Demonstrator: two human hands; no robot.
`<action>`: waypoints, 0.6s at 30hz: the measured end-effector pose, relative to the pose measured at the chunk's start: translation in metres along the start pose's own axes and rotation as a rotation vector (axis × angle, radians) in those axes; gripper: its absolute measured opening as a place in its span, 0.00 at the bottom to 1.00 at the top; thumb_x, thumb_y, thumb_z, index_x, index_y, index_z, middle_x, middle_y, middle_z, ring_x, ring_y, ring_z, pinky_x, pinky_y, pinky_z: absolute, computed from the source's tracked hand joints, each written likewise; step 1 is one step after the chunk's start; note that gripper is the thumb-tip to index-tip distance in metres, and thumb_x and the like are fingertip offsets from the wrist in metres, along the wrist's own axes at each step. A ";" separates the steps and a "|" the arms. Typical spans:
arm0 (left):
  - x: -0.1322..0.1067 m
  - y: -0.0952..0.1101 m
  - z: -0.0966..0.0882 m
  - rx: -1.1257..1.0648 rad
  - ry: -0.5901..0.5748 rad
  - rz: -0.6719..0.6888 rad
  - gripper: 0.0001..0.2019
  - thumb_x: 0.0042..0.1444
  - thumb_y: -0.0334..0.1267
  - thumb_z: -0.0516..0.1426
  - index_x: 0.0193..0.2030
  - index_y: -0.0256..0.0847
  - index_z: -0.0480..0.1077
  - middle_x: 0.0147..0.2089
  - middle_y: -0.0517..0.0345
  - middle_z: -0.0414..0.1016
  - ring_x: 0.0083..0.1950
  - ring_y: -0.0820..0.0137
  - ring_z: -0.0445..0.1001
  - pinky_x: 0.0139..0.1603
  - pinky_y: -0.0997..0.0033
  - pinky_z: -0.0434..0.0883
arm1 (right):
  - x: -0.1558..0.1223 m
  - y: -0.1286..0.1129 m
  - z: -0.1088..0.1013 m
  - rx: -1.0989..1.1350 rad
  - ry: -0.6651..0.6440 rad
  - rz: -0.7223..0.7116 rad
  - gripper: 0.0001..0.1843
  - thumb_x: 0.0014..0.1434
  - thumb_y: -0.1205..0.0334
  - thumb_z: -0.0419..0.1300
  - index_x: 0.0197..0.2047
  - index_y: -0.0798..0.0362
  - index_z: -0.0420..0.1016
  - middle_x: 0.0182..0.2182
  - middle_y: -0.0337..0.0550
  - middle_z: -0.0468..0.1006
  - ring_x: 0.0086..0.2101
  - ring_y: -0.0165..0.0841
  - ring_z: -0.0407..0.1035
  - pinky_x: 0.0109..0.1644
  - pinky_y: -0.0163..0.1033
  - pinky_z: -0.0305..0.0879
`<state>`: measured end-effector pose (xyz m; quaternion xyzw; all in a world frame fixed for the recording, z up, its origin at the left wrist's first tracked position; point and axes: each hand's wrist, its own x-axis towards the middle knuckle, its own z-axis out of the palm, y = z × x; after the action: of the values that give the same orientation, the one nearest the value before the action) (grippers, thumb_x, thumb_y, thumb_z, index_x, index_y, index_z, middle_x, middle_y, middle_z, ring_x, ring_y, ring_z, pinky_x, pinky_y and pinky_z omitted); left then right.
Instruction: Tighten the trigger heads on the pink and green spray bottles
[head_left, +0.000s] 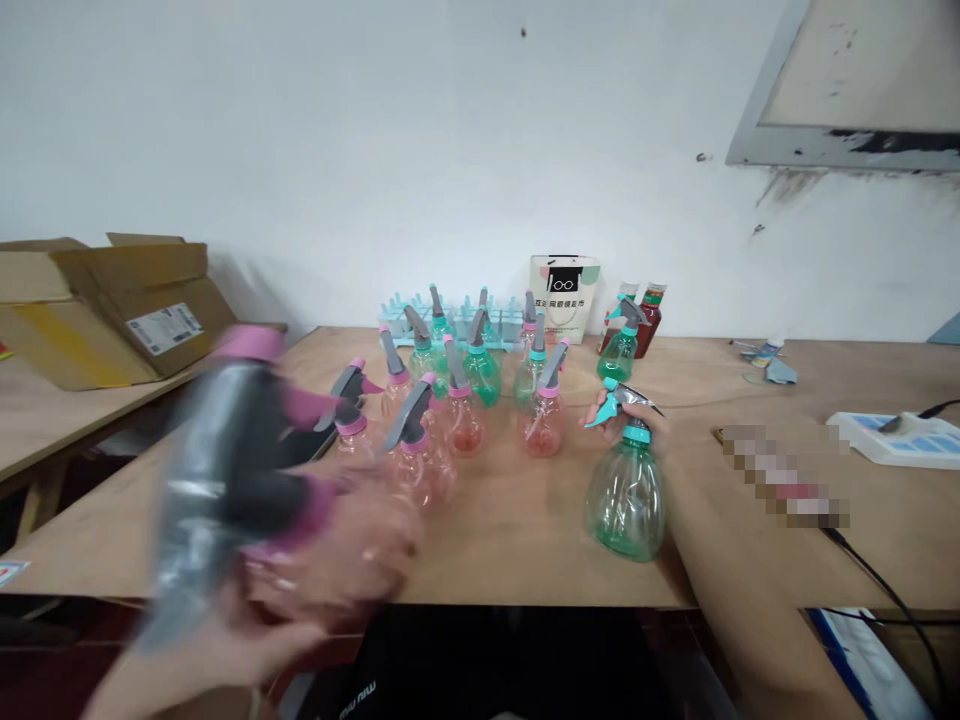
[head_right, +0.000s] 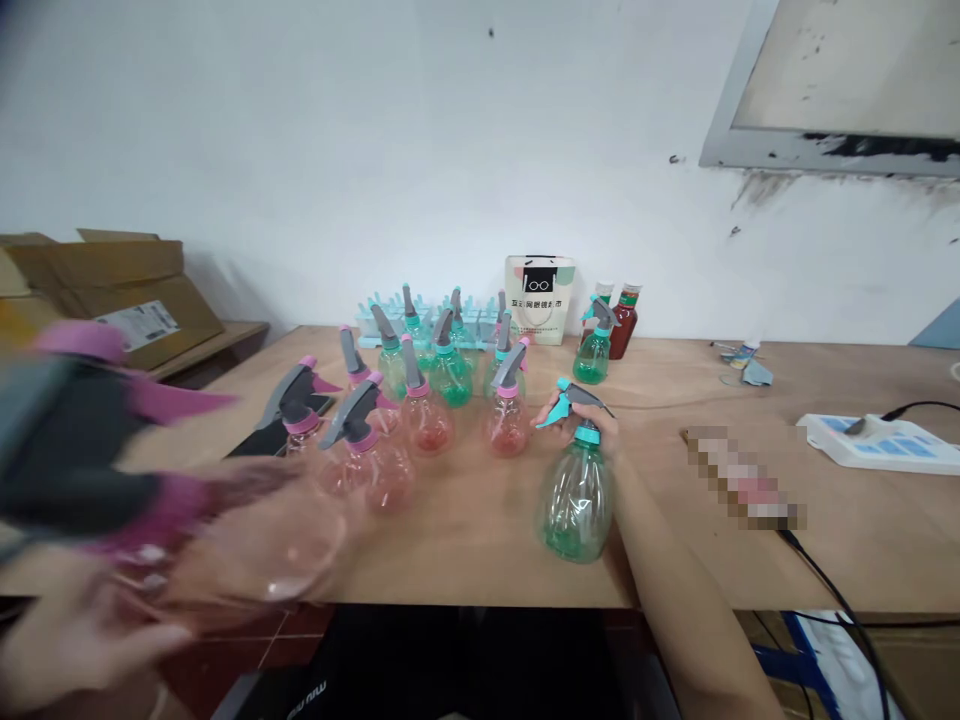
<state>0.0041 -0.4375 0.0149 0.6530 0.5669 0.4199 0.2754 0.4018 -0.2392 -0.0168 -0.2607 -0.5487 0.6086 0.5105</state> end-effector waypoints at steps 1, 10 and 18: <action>0.002 -0.014 -0.020 0.030 0.126 -0.019 0.32 0.51 0.57 0.62 0.63 0.69 0.58 0.61 0.77 0.71 0.65 0.50 0.64 0.68 0.45 0.61 | 0.000 0.000 0.003 0.001 -0.017 -0.006 0.19 0.47 0.48 0.60 0.39 0.49 0.68 0.32 0.48 0.80 0.41 0.47 0.76 0.44 0.51 0.71; 0.069 -0.108 -0.037 -0.107 0.762 -0.260 0.35 0.16 0.56 0.72 0.33 0.39 0.70 0.32 0.60 0.75 0.40 0.62 0.75 0.52 0.51 0.75 | 0.008 0.018 0.046 0.097 -0.496 -0.049 0.12 0.52 0.53 0.59 0.32 0.54 0.71 0.20 0.43 0.74 0.23 0.36 0.68 0.33 0.42 0.65; 0.076 -0.135 -0.015 -0.303 0.646 -0.277 0.31 0.30 0.46 0.73 0.42 0.39 0.69 0.45 0.59 0.76 0.46 0.67 0.76 0.35 0.78 0.75 | 0.006 0.022 0.058 0.142 -0.340 -0.003 0.14 0.49 0.51 0.60 0.34 0.52 0.70 0.24 0.44 0.75 0.29 0.39 0.72 0.36 0.44 0.68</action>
<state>-0.0769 -0.3378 -0.0725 0.3561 0.6388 0.6420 0.2302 0.3416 -0.2544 -0.0202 -0.1165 -0.5830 0.6803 0.4287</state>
